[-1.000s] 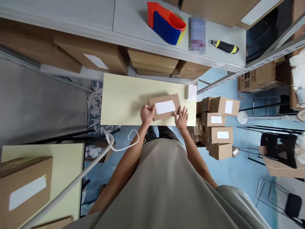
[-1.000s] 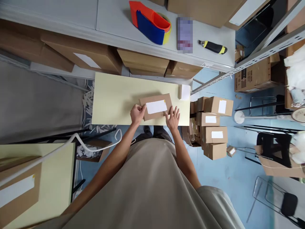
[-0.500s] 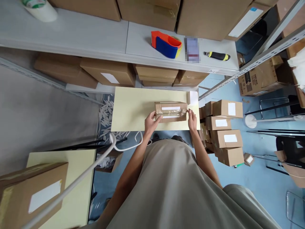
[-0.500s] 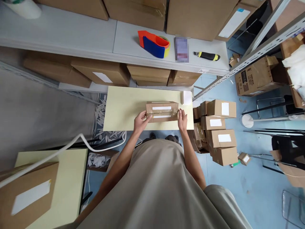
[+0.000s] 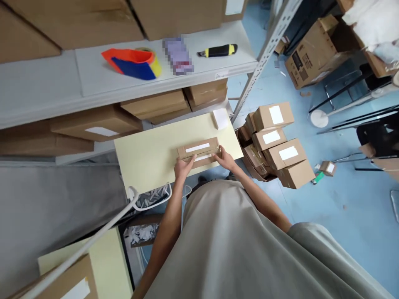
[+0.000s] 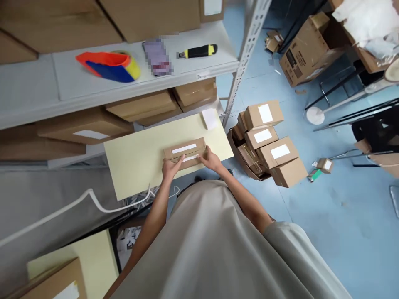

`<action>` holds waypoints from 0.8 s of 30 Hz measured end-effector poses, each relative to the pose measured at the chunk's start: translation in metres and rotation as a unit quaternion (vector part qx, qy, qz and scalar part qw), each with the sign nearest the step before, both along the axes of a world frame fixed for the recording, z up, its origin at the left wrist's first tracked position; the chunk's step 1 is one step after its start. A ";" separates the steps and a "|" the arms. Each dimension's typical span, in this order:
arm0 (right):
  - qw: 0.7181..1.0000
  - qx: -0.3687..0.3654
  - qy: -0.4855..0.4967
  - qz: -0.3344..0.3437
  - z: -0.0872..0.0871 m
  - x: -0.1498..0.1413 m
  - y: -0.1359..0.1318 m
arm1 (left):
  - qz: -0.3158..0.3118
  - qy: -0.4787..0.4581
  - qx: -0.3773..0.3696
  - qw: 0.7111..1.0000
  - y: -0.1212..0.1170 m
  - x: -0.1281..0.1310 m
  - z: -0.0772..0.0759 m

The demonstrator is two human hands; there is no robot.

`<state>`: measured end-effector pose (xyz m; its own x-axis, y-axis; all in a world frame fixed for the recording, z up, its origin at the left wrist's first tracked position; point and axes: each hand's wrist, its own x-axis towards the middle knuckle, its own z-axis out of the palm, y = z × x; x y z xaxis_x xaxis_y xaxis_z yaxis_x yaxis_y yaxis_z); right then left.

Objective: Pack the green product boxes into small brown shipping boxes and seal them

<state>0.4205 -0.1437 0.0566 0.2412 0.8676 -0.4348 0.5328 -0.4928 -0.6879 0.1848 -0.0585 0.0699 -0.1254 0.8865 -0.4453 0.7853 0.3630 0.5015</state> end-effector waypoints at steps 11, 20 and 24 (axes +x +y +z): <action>0.988 0.015 0.063 -0.138 -0.003 0.104 -0.073 | -0.171 0.119 -0.008 0.978 -0.028 0.101 0.021; 0.913 0.072 0.031 -0.400 0.015 0.271 -0.196 | -0.395 -0.015 -0.069 0.916 -0.084 0.277 0.032; 0.884 0.121 0.001 -0.451 0.023 0.334 -0.204 | -0.423 -0.044 -0.035 0.904 -0.095 0.349 0.025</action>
